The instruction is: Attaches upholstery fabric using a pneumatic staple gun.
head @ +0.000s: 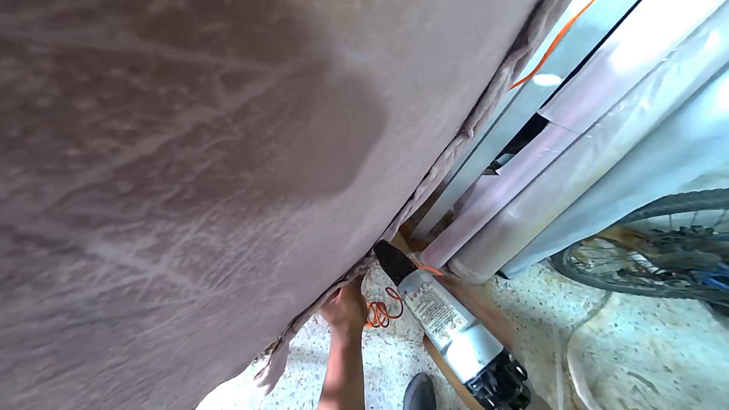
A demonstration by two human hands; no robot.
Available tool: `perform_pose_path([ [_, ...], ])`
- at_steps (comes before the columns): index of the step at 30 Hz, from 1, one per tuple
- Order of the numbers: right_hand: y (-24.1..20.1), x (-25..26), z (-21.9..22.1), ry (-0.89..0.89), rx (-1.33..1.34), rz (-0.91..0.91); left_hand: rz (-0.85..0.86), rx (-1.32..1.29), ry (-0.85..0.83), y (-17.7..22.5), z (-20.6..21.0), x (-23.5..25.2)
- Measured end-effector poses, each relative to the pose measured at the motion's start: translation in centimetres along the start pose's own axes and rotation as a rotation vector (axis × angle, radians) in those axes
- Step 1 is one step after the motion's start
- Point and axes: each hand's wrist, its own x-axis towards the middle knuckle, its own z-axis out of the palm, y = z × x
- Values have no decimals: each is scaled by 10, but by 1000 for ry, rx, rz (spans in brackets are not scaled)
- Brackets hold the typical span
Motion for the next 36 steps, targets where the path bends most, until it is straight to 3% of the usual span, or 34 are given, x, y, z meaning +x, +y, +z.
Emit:
perform_pose_path([
  [10,21,7,-8,-122,-32,-108,37,26,-35,-4,-11,2],
  [15,41,-1,1,-88,17,-109,78,121,-65,-7,-18,1],
  [21,49,2,5,-104,85,-193,2,-21,-10,-6,-16,0],
  [24,52,4,7,-132,133,-201,46,18,-63,-5,-14,1],
  [36,49,-10,23,-82,229,-5,38,107,-40,-1,-15,5],
])
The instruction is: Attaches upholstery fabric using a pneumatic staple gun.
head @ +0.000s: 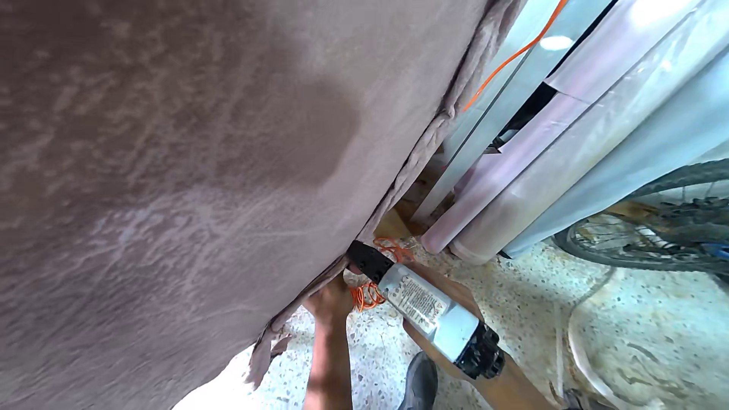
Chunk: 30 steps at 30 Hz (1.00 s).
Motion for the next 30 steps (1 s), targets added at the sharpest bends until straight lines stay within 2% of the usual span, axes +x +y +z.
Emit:
perform_pose_path([
  [4,3,3,2,8,17,-9,14,-18,-54,-2,-3,5],
  [11,-1,-4,4,7,87,80,-30,28,-87,3,1,5],
  [17,-13,-13,17,26,157,172,-112,180,76,9,2,-1],
  [20,-27,-10,19,12,150,273,-85,137,41,9,-4,-2],
  [24,-19,-22,29,39,166,162,-62,130,56,18,-12,-5],
  [30,-21,-27,43,71,147,159,57,162,-55,20,-28,-2],
])
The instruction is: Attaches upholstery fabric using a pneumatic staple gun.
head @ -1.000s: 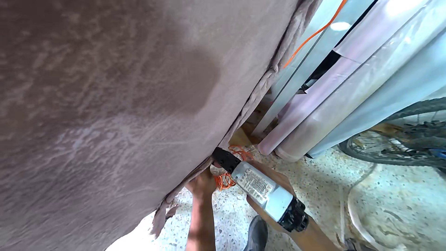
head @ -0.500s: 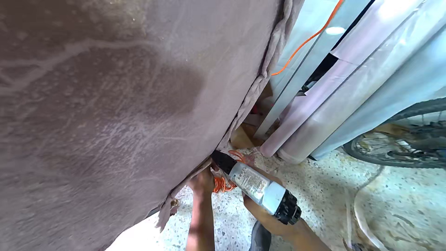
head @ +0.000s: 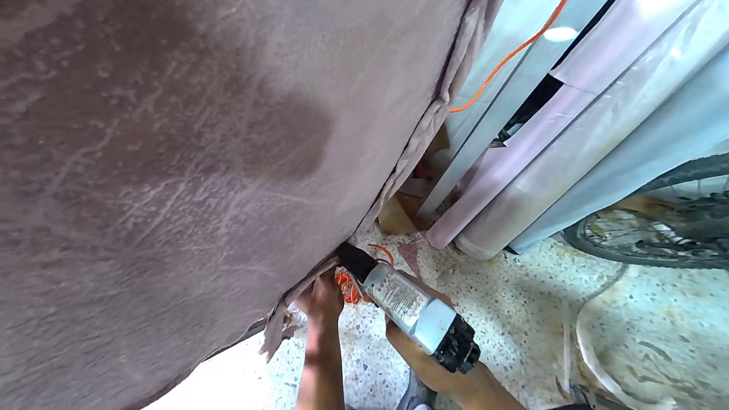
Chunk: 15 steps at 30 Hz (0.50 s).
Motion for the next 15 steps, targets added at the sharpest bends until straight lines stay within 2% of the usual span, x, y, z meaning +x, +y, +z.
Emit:
perform_pose_path([
  [7,1,-1,12,18,37,89,-46,28,21,3,-1,1],
  [10,-4,-4,14,26,31,101,-20,50,-25,5,-2,1],
  [15,-11,-15,24,-10,57,47,-194,154,-7,25,-7,-5],
])
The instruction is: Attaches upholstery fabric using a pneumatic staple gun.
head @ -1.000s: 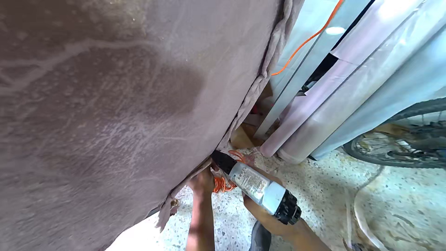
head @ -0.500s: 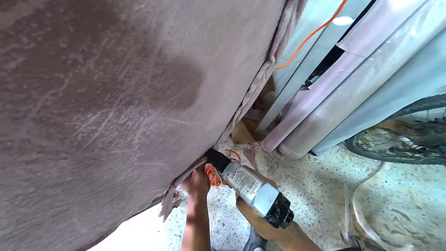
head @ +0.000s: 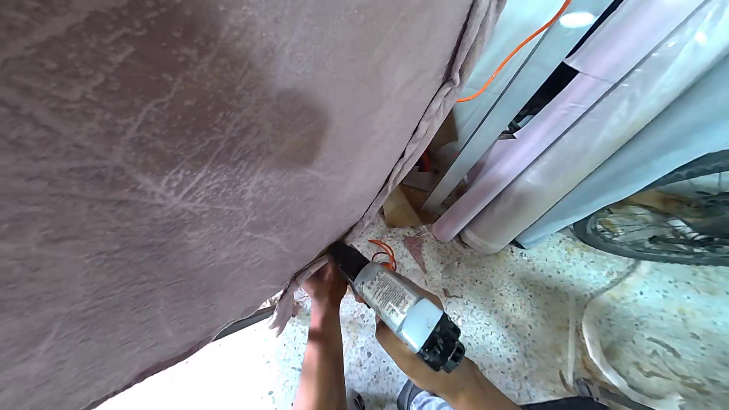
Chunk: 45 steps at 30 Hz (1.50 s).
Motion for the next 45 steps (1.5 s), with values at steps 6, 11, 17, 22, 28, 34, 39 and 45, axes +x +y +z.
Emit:
perform_pose_path([
  [6,0,0,9,0,36,51,-30,5,-30,0,-9,8],
  [11,-1,-6,12,27,-4,12,-58,-68,-129,6,-15,7],
  [17,-9,-19,20,17,39,-51,-461,152,-127,-27,-52,-3],
  [22,-7,-26,21,31,55,-48,-452,227,-149,-27,-54,-2],
  [28,-6,-22,23,55,32,-21,-419,30,-256,-30,-57,-2],
  [34,-9,-16,19,68,-12,4,-150,-12,-287,-15,-40,4],
  [39,-7,-14,19,87,-17,-5,-8,72,-188,17,-15,5],
  [45,-6,-6,22,77,-9,-1,20,96,-144,13,-13,9],
])
